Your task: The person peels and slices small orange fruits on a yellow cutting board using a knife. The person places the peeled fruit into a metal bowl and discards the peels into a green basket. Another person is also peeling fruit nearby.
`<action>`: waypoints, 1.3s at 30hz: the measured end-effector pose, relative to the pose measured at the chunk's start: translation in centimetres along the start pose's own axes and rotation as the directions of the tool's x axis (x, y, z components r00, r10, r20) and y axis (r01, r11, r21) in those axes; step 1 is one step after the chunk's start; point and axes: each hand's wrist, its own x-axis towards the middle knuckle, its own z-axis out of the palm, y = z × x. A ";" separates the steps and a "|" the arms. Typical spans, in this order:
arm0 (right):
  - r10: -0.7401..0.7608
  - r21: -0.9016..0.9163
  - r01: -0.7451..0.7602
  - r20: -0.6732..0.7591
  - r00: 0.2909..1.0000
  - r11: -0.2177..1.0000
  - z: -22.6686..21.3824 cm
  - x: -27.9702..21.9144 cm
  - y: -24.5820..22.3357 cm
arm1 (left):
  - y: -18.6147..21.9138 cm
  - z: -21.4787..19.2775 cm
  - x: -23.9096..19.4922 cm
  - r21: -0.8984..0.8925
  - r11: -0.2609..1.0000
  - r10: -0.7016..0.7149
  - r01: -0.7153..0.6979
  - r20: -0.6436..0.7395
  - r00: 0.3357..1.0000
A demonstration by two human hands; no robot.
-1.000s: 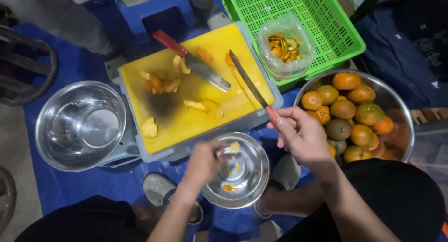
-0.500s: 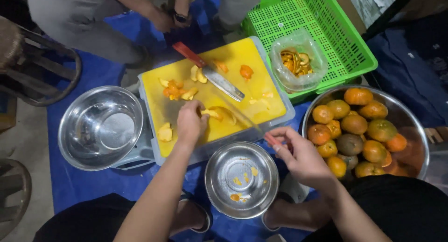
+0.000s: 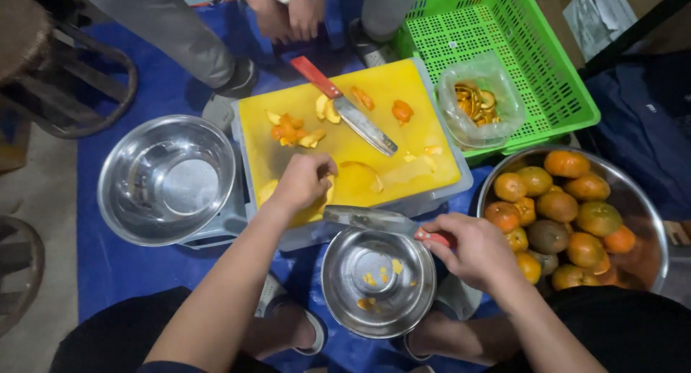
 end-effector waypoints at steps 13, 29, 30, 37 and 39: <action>-0.127 0.140 0.144 -0.120 0.985 0.980 1.5 0.2 1.0 | -0.9 -2.6 -3.4 -0.010 0.977 0.212 -0.213 0.146 0.966; -0.073 0.118 0.089 -0.139 0.988 0.989 3.6 -0.1 0.6 | 0.1 -4.6 -3.6 0.089 0.955 0.239 -0.281 0.323 0.916; -0.084 0.128 0.103 -0.146 0.986 0.986 3.6 -0.1 0.7 | 0.4 -5.1 -3.9 0.108 0.949 0.244 -0.296 0.344 0.907; -0.112 0.138 0.136 -0.170 0.979 0.981 3.8 0.4 2.4 | 1.2 -6.6 -4.9 0.162 0.901 0.309 -0.402 0.412 0.857; -0.115 0.131 0.137 -0.160 0.980 0.982 3.6 0.4 1.7 | 0.8 -6.3 -4.8 0.176 0.893 0.318 -0.415 0.407 0.856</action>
